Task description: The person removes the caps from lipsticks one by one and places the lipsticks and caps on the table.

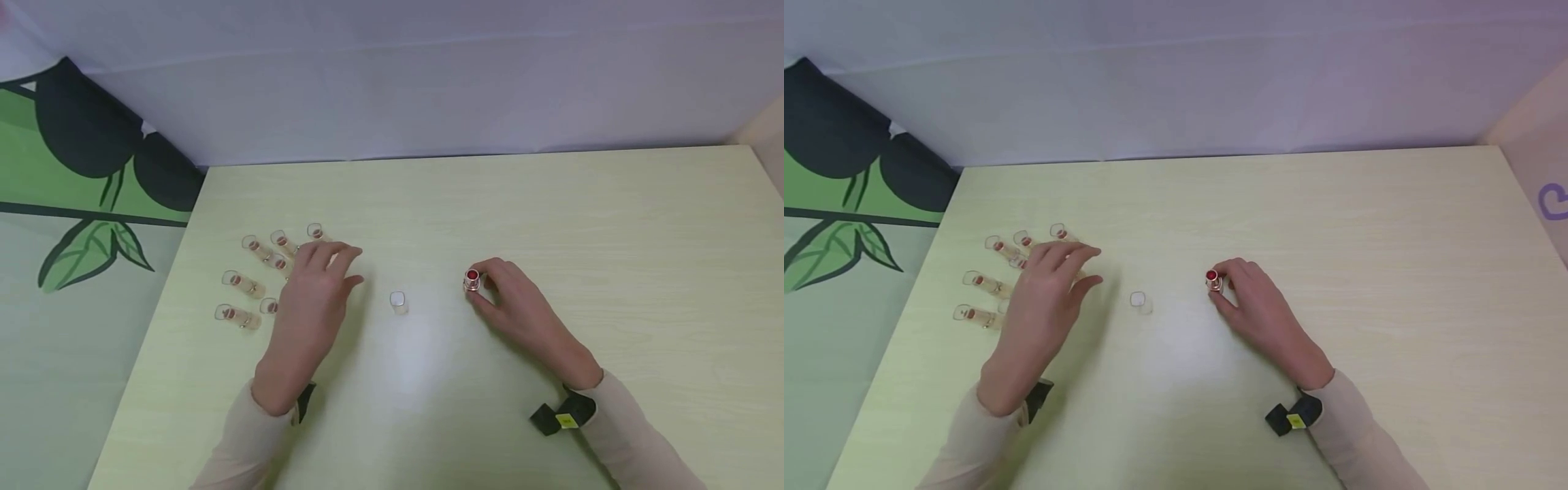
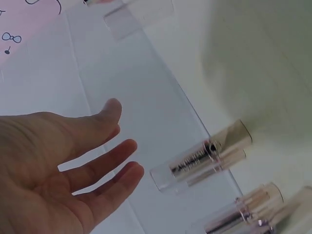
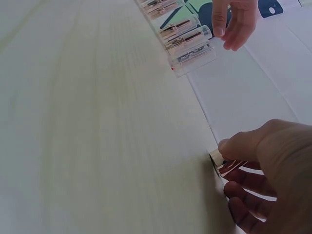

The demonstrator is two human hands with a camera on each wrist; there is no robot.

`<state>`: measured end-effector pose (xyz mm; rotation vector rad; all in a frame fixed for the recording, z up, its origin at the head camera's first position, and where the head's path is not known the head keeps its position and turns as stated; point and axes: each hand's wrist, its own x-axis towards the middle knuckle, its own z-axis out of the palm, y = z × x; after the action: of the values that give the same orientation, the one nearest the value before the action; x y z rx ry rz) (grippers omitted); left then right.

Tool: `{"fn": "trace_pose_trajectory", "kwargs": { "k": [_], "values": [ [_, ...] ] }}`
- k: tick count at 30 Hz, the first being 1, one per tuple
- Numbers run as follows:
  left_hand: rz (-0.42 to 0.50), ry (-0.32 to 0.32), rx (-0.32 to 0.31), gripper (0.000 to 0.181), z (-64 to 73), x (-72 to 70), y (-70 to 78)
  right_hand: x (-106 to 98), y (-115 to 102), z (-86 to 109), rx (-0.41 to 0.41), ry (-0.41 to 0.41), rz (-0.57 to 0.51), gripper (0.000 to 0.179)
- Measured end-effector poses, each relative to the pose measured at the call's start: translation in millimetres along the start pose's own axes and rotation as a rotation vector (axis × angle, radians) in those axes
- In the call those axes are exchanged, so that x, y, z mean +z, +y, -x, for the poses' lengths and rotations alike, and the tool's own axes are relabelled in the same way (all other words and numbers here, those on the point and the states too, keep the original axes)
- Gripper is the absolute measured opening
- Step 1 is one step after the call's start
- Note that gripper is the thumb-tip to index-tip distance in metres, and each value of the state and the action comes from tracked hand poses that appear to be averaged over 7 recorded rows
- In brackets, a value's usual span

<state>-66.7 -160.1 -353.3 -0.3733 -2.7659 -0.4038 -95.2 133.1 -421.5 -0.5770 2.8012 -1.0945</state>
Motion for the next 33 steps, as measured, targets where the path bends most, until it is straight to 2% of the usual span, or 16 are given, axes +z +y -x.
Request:
{"fn": "trace_pose_trajectory", "kwargs": {
  "k": [8,11,16,23,30,33],
  "values": [
    [0.001,-0.066,-0.131,0.038,1.5,-7.1,-15.5,1.8,-3.5,2.8,0.012,-0.007,-0.002,0.025],
    [0.008,-0.084,-0.154,0.036,2.3,-7.7,-18.2,2.8,-3.8,3.5,0.004,0.001,-0.005,0.025],
    [0.026,-0.091,-0.141,0.033,3.8,-8.6,-20.5,5.6,-3.8,4.9,-0.023,0.039,0.013,0.021],
    [0.019,-0.104,-0.130,0.031,5.4,-8.8,-22.7,8.8,-7.1,7.6,-0.007,0.067,0.056,0.015],
    [0.015,-0.108,-0.107,0.027,7.6,-8.8,-27.6,12.4,-9.3,10.9,-0.024,0.092,0.039,0.018],
    [0.020,-0.121,-0.105,0.031,8.8,-9.7,-29.5,13.4,-9.7,12.5,-0.028,0.090,0.034,0.017]
  ]
}}
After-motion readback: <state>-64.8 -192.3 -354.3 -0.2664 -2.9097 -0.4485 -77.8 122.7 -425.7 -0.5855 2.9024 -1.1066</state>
